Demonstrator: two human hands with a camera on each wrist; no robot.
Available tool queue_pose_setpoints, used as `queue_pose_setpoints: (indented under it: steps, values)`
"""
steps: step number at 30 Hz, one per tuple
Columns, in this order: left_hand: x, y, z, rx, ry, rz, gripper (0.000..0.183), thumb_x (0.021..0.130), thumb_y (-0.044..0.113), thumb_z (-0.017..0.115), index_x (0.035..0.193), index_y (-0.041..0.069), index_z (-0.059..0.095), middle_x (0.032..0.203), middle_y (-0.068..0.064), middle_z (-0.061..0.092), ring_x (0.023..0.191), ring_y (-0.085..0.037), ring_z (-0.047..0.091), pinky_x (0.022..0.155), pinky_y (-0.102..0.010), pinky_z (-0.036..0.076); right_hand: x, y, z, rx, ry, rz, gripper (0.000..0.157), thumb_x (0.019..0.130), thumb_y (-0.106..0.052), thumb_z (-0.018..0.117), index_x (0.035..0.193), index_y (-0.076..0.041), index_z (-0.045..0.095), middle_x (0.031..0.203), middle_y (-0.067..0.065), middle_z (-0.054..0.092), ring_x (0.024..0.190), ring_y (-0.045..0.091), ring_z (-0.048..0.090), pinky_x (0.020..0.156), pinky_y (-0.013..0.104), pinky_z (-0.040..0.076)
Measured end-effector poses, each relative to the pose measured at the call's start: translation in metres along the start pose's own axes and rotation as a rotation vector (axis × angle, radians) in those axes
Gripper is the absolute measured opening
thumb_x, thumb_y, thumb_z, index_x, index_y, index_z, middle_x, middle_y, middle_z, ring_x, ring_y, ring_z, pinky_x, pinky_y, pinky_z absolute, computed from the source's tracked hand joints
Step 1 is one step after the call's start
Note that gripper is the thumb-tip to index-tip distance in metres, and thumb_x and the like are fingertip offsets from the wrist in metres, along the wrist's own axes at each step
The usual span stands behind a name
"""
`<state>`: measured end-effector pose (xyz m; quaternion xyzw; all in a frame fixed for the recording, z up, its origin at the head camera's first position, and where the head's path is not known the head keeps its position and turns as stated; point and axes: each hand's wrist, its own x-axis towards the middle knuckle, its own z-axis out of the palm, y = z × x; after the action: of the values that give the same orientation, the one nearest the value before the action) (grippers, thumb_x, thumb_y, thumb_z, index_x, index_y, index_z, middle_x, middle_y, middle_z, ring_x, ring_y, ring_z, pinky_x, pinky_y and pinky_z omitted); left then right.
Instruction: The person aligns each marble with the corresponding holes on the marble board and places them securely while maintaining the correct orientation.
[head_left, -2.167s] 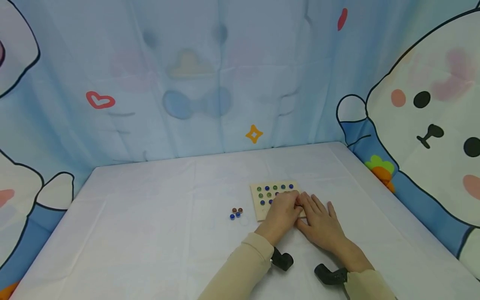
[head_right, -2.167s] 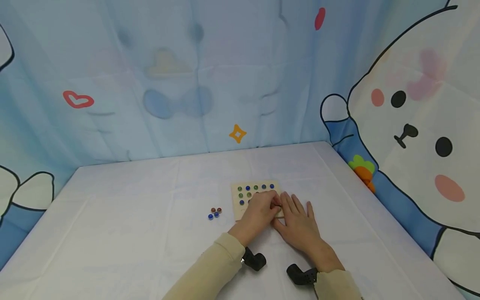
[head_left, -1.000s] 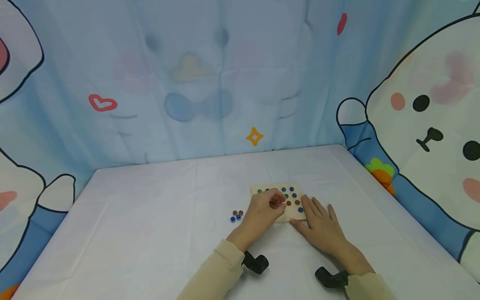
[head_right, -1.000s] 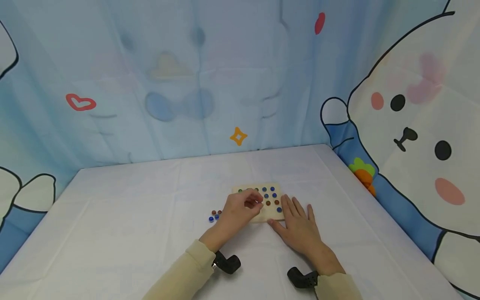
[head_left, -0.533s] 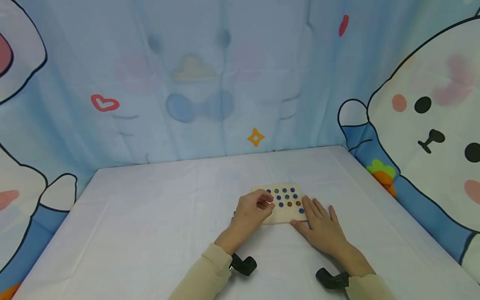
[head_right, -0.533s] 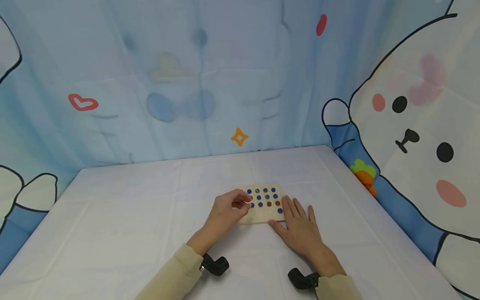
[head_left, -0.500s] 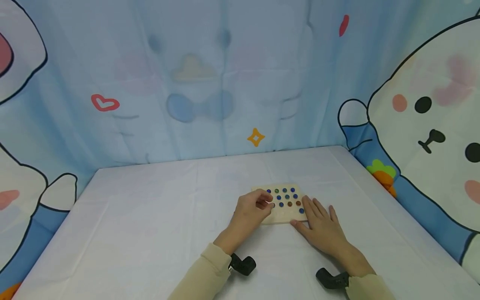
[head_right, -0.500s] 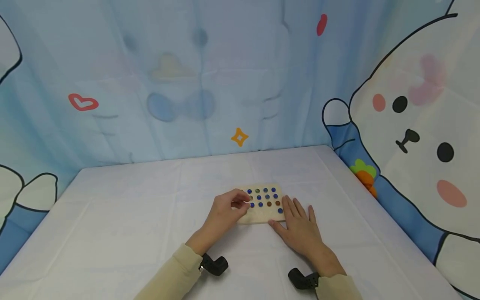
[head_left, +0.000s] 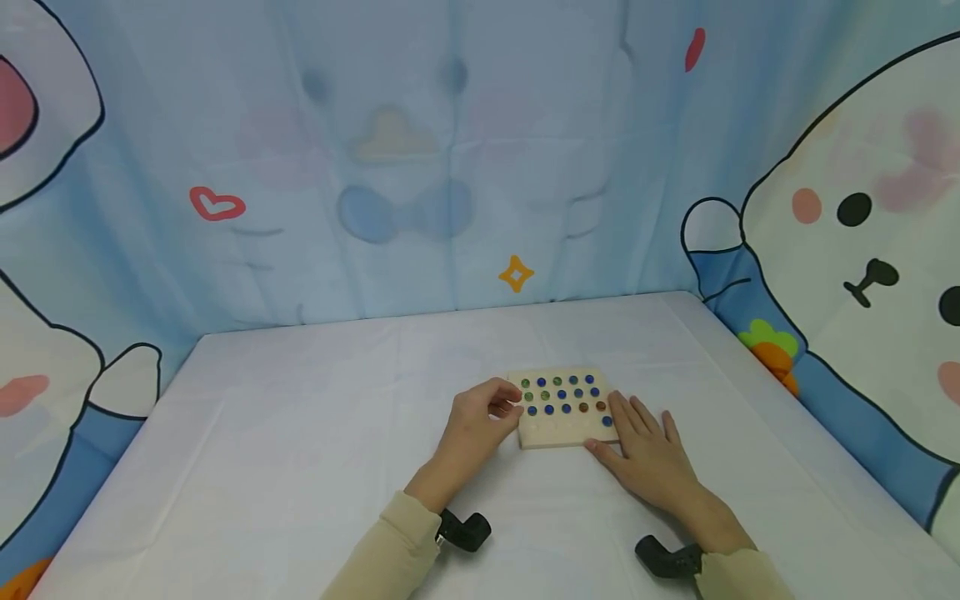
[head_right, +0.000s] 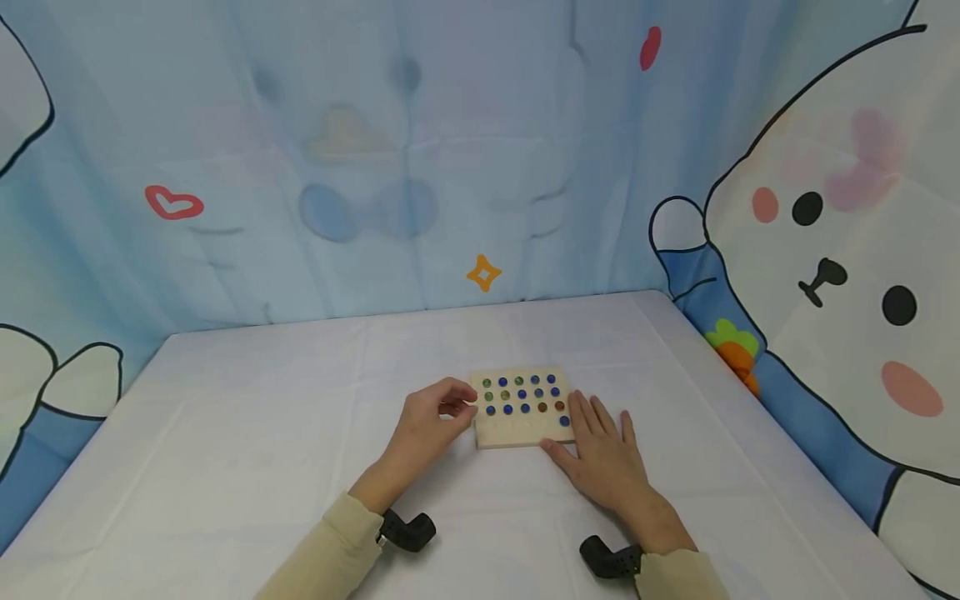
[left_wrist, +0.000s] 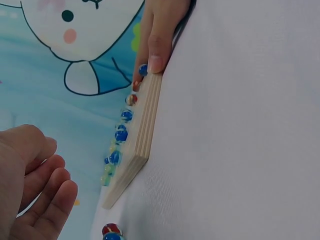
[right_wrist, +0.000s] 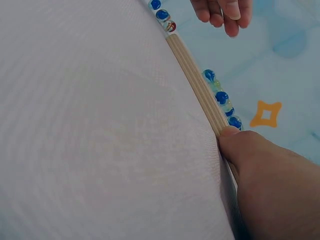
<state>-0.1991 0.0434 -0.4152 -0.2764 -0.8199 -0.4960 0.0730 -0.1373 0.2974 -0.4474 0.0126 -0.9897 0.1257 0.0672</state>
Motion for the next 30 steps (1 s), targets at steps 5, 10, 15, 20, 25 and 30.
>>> queue_pose_setpoints:
  steps: [5,10,15,20,25,30]
  values:
    - [-0.003,-0.006,-0.007,0.006,0.022,-0.031,0.017,0.09,0.009,0.069,0.106,0.007,0.069,0.1,-0.003,0.072,0.086,-0.01,0.066,0.079,-0.023,0.057,0.0,0.001,0.0,0.003,0.005,-0.005,0.093,0.096,-0.062,0.047,0.154,0.006,0.02,0.159,0.028,0.023,0.147,0.048,0.018,0.115,0.071,0.003]
    - [-0.006,-0.01,-0.013,0.004,0.037,-0.036,0.018,0.089,0.008,0.069,0.107,0.005,0.069,0.101,-0.006,0.073,0.085,-0.012,0.067,0.078,-0.025,0.058,0.0,0.001,0.0,0.005,0.005,-0.008,0.093,0.096,-0.062,0.047,0.154,0.006,0.02,0.159,0.028,0.023,0.147,0.048,0.018,0.115,0.071,0.003]
    - [-0.009,-0.013,-0.02,-0.002,0.045,-0.037,0.018,0.089,0.006,0.07,0.107,0.003,0.069,0.101,-0.007,0.073,0.084,-0.013,0.066,0.076,-0.024,0.057,-0.001,0.0,0.0,0.003,0.019,-0.011,0.093,0.096,-0.061,0.049,0.154,0.006,0.022,0.159,0.028,0.025,0.147,0.048,0.02,0.115,0.072,0.005]
    - [-0.014,-0.018,-0.023,-0.011,0.062,-0.059,0.017,0.087,0.004,0.071,0.104,0.003,0.069,0.1,-0.007,0.073,0.082,-0.013,0.066,0.075,-0.024,0.057,-0.001,-0.001,0.0,0.008,0.017,-0.014,0.092,0.096,-0.061,0.049,0.153,0.006,0.022,0.158,0.028,0.025,0.146,0.049,0.021,0.115,0.072,0.005]
    - [-0.018,-0.023,-0.024,0.003,0.067,-0.058,0.018,0.087,0.005,0.071,0.104,0.004,0.069,0.099,-0.009,0.073,0.082,-0.014,0.067,0.076,-0.026,0.057,0.0,0.001,0.001,0.007,0.008,-0.011,0.093,0.096,-0.061,0.048,0.154,0.006,0.02,0.159,0.029,0.023,0.147,0.048,0.019,0.115,0.071,0.003]
    - [-0.023,-0.026,-0.026,0.026,0.064,-0.072,0.018,0.087,0.008,0.072,0.104,0.005,0.068,0.099,-0.009,0.072,0.083,-0.014,0.067,0.075,-0.024,0.057,0.001,0.001,0.001,0.013,0.01,-0.014,0.093,0.096,-0.062,0.048,0.154,0.006,0.02,0.159,0.029,0.023,0.147,0.049,0.019,0.115,0.071,0.002]
